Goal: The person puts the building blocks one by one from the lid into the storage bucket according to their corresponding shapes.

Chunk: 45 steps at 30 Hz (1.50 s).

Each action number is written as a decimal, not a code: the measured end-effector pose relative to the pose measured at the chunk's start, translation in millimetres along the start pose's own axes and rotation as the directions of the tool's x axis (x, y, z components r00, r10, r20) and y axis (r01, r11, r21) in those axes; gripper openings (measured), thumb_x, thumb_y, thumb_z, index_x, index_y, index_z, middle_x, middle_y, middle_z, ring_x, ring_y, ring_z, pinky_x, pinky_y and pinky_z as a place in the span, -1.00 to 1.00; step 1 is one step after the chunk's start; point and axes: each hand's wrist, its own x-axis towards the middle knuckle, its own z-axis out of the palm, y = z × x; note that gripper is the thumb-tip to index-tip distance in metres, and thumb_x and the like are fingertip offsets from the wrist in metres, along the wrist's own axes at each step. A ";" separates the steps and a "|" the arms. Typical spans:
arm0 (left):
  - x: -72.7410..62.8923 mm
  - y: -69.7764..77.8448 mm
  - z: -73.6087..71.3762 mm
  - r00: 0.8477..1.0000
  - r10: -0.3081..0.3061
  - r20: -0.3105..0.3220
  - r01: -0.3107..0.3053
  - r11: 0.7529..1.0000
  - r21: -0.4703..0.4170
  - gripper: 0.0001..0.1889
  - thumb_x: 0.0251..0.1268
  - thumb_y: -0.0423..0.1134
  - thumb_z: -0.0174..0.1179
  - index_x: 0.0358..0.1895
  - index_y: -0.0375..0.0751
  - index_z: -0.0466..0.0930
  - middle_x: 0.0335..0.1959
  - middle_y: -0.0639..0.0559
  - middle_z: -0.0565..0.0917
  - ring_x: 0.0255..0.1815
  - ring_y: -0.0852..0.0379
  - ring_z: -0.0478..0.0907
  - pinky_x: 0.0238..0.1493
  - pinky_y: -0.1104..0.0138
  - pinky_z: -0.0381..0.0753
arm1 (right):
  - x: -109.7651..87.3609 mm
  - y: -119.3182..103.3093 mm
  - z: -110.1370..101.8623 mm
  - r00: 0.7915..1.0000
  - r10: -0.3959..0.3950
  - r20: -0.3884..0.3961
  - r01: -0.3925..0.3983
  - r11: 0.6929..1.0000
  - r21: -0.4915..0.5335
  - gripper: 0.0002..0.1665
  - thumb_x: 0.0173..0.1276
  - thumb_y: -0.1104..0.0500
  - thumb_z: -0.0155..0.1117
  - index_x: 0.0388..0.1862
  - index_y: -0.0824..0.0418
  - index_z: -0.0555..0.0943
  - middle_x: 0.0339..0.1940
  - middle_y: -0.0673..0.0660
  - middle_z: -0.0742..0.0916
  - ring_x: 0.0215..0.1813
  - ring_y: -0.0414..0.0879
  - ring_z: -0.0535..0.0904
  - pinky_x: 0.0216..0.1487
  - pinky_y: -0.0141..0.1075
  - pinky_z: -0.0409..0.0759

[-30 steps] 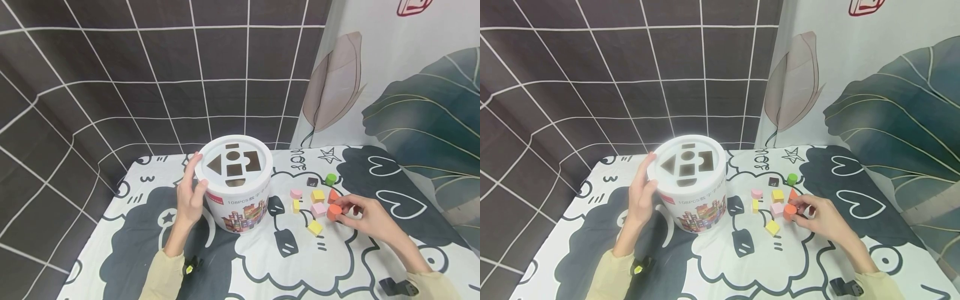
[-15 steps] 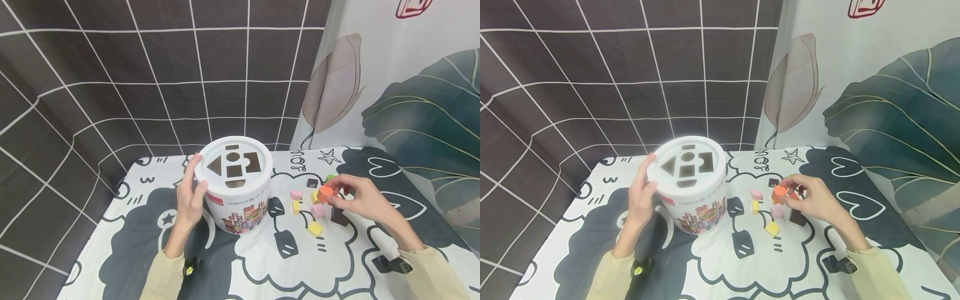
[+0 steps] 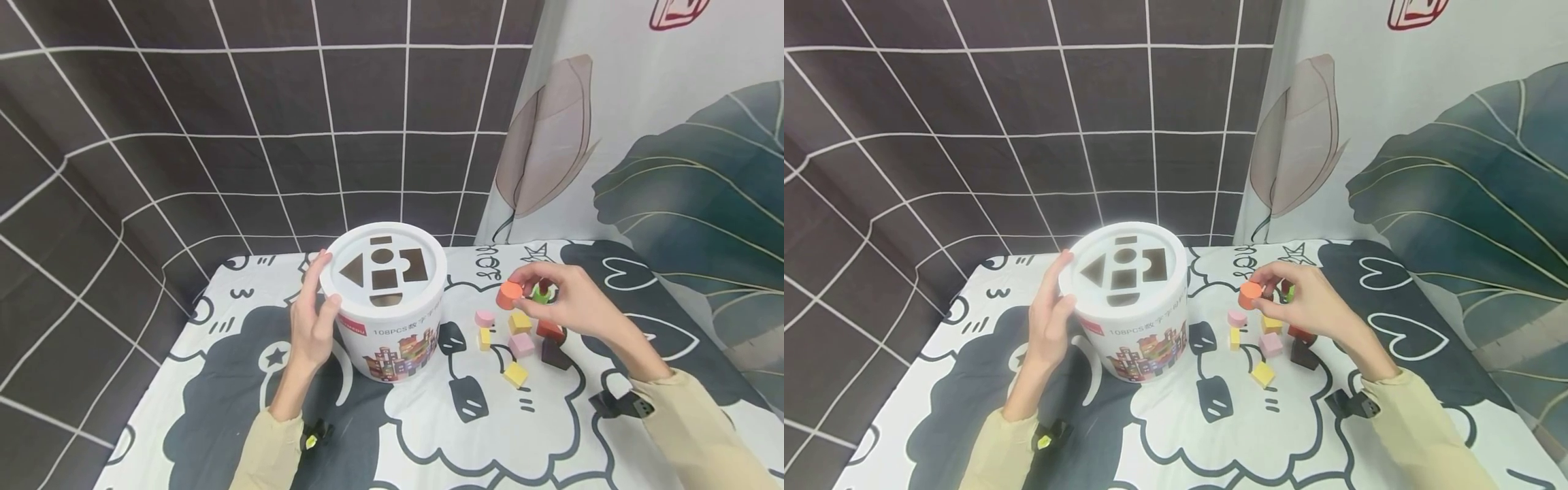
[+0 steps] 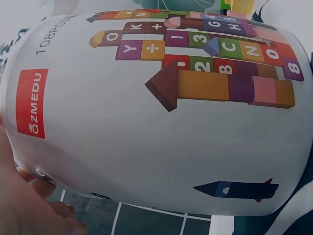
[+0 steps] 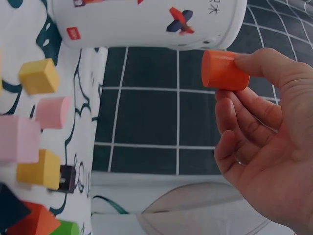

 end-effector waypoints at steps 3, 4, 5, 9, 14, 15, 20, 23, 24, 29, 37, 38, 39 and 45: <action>-0.2 0.4 0.0 1.000 -0.004 0.001 0.004 1.000 0.001 -0.35 0.24 -0.12 -0.06 0.43 -0.27 0.37 0.47 -0.09 0.36 0.50 -0.01 0.22 0.44 -0.01 0.14 | 7.1 -3.2 0.7 1.000 -0.028 -0.001 0.028 0.999 0.016 -0.56 0.00 0.42 0.52 -0.09 0.20 0.70 -0.33 -0.14 0.70 -0.30 -0.24 0.53 -0.31 -0.41 0.49; -0.2 0.5 0.0 1.000 -0.005 0.001 0.005 1.000 0.002 -0.35 0.24 -0.12 -0.06 0.43 -0.27 0.37 0.47 -0.09 0.36 0.50 -0.01 0.22 0.44 -0.01 0.14 | 10.2 -4.8 0.4 0.999 -0.043 -0.005 0.043 0.999 0.019 -0.56 -0.01 0.42 0.52 -0.09 0.20 0.70 -0.33 -0.14 0.70 -0.30 -0.24 0.53 -0.31 -0.41 0.49; -0.2 0.6 0.0 1.000 -0.006 0.001 0.006 1.000 0.002 -0.35 0.24 -0.11 -0.06 0.43 -0.27 0.37 0.47 -0.09 0.36 0.50 -0.01 0.22 0.44 -0.01 0.14 | 13.1 -6.2 -0.3 0.998 -0.057 -0.009 0.057 0.998 0.019 -0.54 -0.01 0.42 0.53 -0.07 0.21 0.70 -0.33 -0.13 0.71 -0.30 -0.24 0.53 -0.30 -0.42 0.48; -0.2 0.7 0.3 1.000 -0.011 0.000 0.011 1.000 0.000 -0.35 0.25 -0.10 -0.06 0.43 -0.26 0.37 0.47 -0.08 0.36 0.50 -0.01 0.22 0.45 0.00 0.13 | 26.6 -15.1 -3.9 0.996 -0.091 -0.027 0.091 0.996 0.020 -0.55 0.00 0.40 0.53 -0.06 0.22 0.70 -0.31 -0.12 0.71 -0.28 -0.23 0.52 -0.29 -0.42 0.45; 0.3 0.3 1.6 1.000 -0.009 0.002 0.009 1.000 -0.011 -0.35 0.25 -0.10 -0.06 0.43 -0.27 0.37 0.47 -0.09 0.36 0.51 0.00 0.22 0.46 0.01 0.12 | 42.2 -23.6 -5.6 0.994 -0.103 -0.028 0.105 0.993 0.047 -0.61 0.05 0.37 0.52 -0.09 0.21 0.70 -0.31 -0.11 0.72 -0.26 -0.25 0.55 -0.25 -0.41 0.44; 0.6 0.3 1.9 1.000 -0.008 0.002 0.008 1.000 -0.013 -0.35 0.25 -0.10 -0.06 0.43 -0.27 0.37 0.47 -0.09 0.36 0.51 0.00 0.22 0.46 0.01 0.12 | 44.7 -25.2 -5.5 0.994 -0.110 -0.026 0.111 0.992 0.055 -0.61 0.05 0.37 0.52 -0.10 0.21 0.70 -0.30 -0.11 0.72 -0.25 -0.25 0.55 -0.24 -0.41 0.44; 1.5 0.0 2.9 1.000 -0.003 0.005 0.003 1.000 -0.019 -0.35 0.26 -0.10 -0.06 0.43 -0.27 0.37 0.47 -0.11 0.36 0.51 0.00 0.21 0.46 0.02 0.12 | 55.6 -32.4 -3.7 0.991 -0.135 -0.007 0.135 0.987 0.082 -0.63 0.07 0.35 0.51 -0.09 0.20 0.70 -0.27 -0.09 0.73 -0.23 -0.22 0.56 -0.20 -0.38 0.45; 1.7 0.3 3.0 1.000 -0.002 0.004 0.002 1.000 -0.021 -0.35 0.26 -0.10 -0.06 0.43 -0.28 0.37 0.47 -0.13 0.36 0.51 0.00 0.22 0.46 0.02 0.12 | 62.9 -36.8 -3.4 0.989 -0.145 0.002 0.145 0.986 0.084 -0.63 0.08 0.34 0.51 -0.08 0.20 0.70 -0.26 -0.09 0.73 -0.22 -0.21 0.56 -0.18 -0.37 0.44; 1.6 0.3 2.9 1.000 -0.002 0.004 0.002 1.000 -0.020 -0.35 0.25 -0.11 -0.06 0.43 -0.28 0.37 0.47 -0.14 0.36 0.50 0.00 0.22 0.46 0.02 0.12 | 65.9 -38.1 -3.3 0.989 -0.149 0.004 0.148 0.985 0.088 -0.63 0.08 0.34 0.51 -0.08 0.20 0.70 -0.27 -0.09 0.73 -0.22 -0.21 0.56 -0.18 -0.36 0.44; 0.6 0.9 2.1 1.000 -0.011 0.003 0.011 1.000 -0.013 -0.35 0.25 -0.11 -0.06 0.43 -0.27 0.37 0.47 -0.09 0.36 0.50 0.00 0.23 0.45 0.02 0.13 | 82.3 -46.7 0.6 0.990 -0.136 0.030 0.131 0.983 0.128 -0.63 0.13 0.30 0.48 -0.04 0.19 0.69 -0.25 -0.08 0.72 -0.19 -0.17 0.54 -0.16 -0.31 0.44; -0.4 1.2 1.4 1.000 -0.007 0.002 0.007 1.000 -0.013 -0.35 0.25 -0.11 -0.05 0.42 -0.28 0.38 0.47 -0.09 0.37 0.49 0.00 0.24 0.45 0.04 0.14 | 103.6 -59.3 15.8 0.991 -0.110 0.078 0.090 0.972 0.218 -0.66 0.19 0.30 0.43 -0.02 0.23 0.68 -0.21 0.01 0.73 -0.15 -0.05 0.57 -0.08 -0.19 0.49; -0.4 1.0 1.3 1.000 -0.006 0.002 0.006 1.000 -0.013 -0.35 0.25 -0.11 -0.05 0.42 -0.28 0.38 0.47 -0.09 0.37 0.49 0.00 0.24 0.45 0.05 0.15 | 105.9 -60.1 17.6 0.990 -0.113 0.081 0.093 0.970 0.223 -0.66 0.19 0.30 0.42 -0.03 0.23 0.68 -0.21 0.01 0.73 -0.15 -0.05 0.57 -0.08 -0.17 0.49; -0.4 0.9 1.2 1.000 -0.005 0.002 0.005 1.000 -0.012 -0.35 0.25 -0.11 -0.05 0.42 -0.28 0.38 0.47 -0.09 0.37 0.49 0.00 0.24 0.45 0.05 0.15 | 108.0 -60.8 19.4 0.990 -0.116 0.082 0.095 0.970 0.225 -0.66 0.18 0.29 0.43 -0.03 0.23 0.68 -0.22 0.00 0.73 -0.15 -0.05 0.57 -0.08 -0.16 0.49; -0.5 0.3 0.1 1.000 -0.004 -0.003 0.004 1.000 -0.007 -0.35 0.24 -0.11 -0.05 0.42 -0.27 0.38 0.47 -0.08 0.37 0.49 0.00 0.24 0.45 0.06 0.14 | 120.4 -66.5 27.7 0.987 -0.126 0.095 0.102 0.968 0.228 -0.67 0.17 0.27 0.43 -0.05 0.23 0.69 -0.26 0.02 0.72 -0.17 -0.06 0.57 -0.10 -0.13 0.51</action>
